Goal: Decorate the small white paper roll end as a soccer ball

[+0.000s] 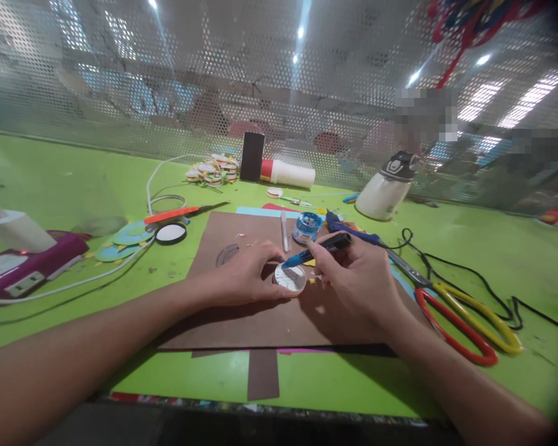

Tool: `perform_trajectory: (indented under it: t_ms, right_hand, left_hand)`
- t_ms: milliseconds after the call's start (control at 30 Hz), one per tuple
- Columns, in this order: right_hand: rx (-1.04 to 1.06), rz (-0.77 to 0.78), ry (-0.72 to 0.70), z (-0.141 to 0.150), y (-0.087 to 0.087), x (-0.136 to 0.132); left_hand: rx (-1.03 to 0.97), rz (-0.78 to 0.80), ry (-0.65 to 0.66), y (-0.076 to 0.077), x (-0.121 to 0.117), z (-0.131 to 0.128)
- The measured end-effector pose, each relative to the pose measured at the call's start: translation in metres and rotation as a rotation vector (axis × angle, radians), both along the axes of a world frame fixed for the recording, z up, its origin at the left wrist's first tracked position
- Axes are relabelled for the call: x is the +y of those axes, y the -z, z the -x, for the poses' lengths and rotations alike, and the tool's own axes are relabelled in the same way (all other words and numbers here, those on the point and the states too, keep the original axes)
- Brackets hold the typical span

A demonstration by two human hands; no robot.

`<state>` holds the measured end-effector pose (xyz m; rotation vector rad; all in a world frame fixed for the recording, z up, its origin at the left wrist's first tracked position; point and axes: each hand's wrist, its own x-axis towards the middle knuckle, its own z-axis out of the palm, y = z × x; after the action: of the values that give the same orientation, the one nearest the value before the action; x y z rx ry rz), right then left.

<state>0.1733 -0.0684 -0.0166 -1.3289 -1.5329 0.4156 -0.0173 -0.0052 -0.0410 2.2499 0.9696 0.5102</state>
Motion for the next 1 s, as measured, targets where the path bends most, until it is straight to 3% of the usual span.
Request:
perform_trajectory:
  t_ms: [333, 1000]
  right_hand:
    - [0.164, -0.155, 0.141, -0.002, -0.014, -0.006]
    - [0.258, -0.074, -0.034, 0.000, -0.011, -0.003]
  left_hand:
    - [0.017, -0.011, 0.012, -0.004, -0.002, -0.002]
    - [-0.016, -0.019, 0.005, 0.002, -0.002, -0.001]
